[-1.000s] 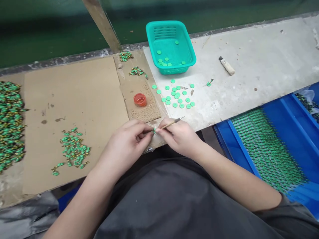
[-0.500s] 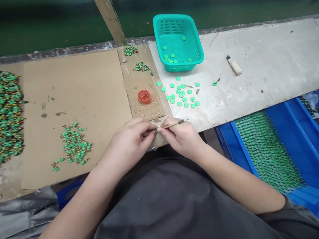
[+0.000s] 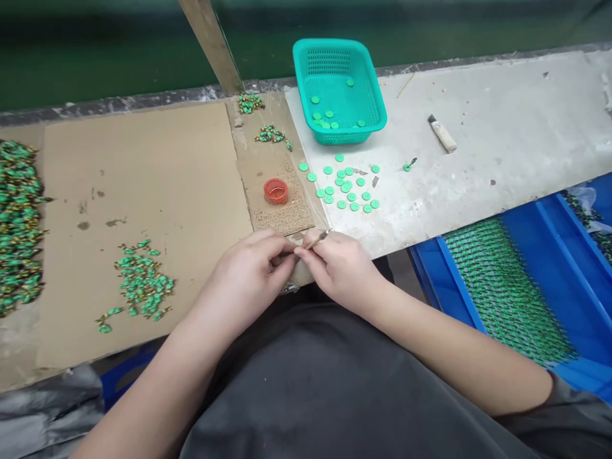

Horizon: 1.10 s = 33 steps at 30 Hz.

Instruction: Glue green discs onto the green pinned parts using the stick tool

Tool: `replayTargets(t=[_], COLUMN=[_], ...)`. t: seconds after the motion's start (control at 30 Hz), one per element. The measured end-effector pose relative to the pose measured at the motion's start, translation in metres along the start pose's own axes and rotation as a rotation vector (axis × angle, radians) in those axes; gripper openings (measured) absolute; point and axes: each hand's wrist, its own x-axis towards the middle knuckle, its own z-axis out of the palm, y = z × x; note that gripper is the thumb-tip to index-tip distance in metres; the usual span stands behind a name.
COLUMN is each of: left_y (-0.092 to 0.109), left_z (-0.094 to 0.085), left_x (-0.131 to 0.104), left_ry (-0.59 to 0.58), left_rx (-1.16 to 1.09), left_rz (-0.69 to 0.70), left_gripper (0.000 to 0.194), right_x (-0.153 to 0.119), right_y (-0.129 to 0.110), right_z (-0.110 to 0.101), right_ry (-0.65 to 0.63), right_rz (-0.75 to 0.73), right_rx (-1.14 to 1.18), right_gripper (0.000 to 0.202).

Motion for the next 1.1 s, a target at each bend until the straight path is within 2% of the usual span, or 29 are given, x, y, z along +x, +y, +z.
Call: replayTargets(t=[0.1, 0.2, 0.3, 0.4, 0.47, 0.6, 0.7, 0.8, 0.93, 1.1], left_y=[-0.002, -0.002, 0.003, 0.01, 0.014, 0.025, 0.036, 0.047, 0.057, 0.059], left_z=[-0.002, -0.002, 0.001, 0.005, 0.001, -0.027, -0.05, -0.063, -0.068, -0.068], left_x=[-0.001, -0.005, -0.009, -0.011, -0.01, -0.009, -0.011, -0.014, -0.015, -0.009], left_ry=[0.0, 0.001, 0.085, 0.176, 0.211, 0.201, 0.198, 0.177, 0.156, 0.121], left_rx=[-0.037, -0.082, -0.108, -0.149, -0.262, -0.575, -0.654, -0.664, -0.638, -0.648], left_rz=[-0.038, -0.036, -0.007, -0.008, -0.082, -0.218, -0.177, -0.1, -0.063, -0.073], left_gripper=[0.022, 0.026, 0.025, 0.019, 0.021, 0.027, 0.025, 0.022, 0.022, 0.025], right_x=[-0.005, -0.015, -0.022, -0.025, -0.027, -0.029, -0.031, -0.032, -0.032, -0.031], right_y=[0.002, 0.007, 0.013, 0.017, 0.019, 0.019, 0.018, 0.019, 0.021, 0.023], right_z=[-0.004, -0.011, -0.015, -0.015, -0.015, -0.015, -0.013, -0.011, -0.008, -0.008], right_ry=[0.068, 0.219, 0.293, 0.304, 0.309, 0.293, 0.279, 0.272, 0.27, 0.257], right_rz=[0.103, 0.214, 0.262, 0.245, 0.226, 0.208, 0.208, 0.195, 0.19, 0.169], right_rx=[0.14, 0.302, 0.381, 0.395, 0.39, 0.348, 0.309, 0.325, 0.331, 0.325], right_gripper=[0.025, 0.023, 0.028, 0.027, 0.024, 0.023, 0.025, 0.025, 0.026, 0.025])
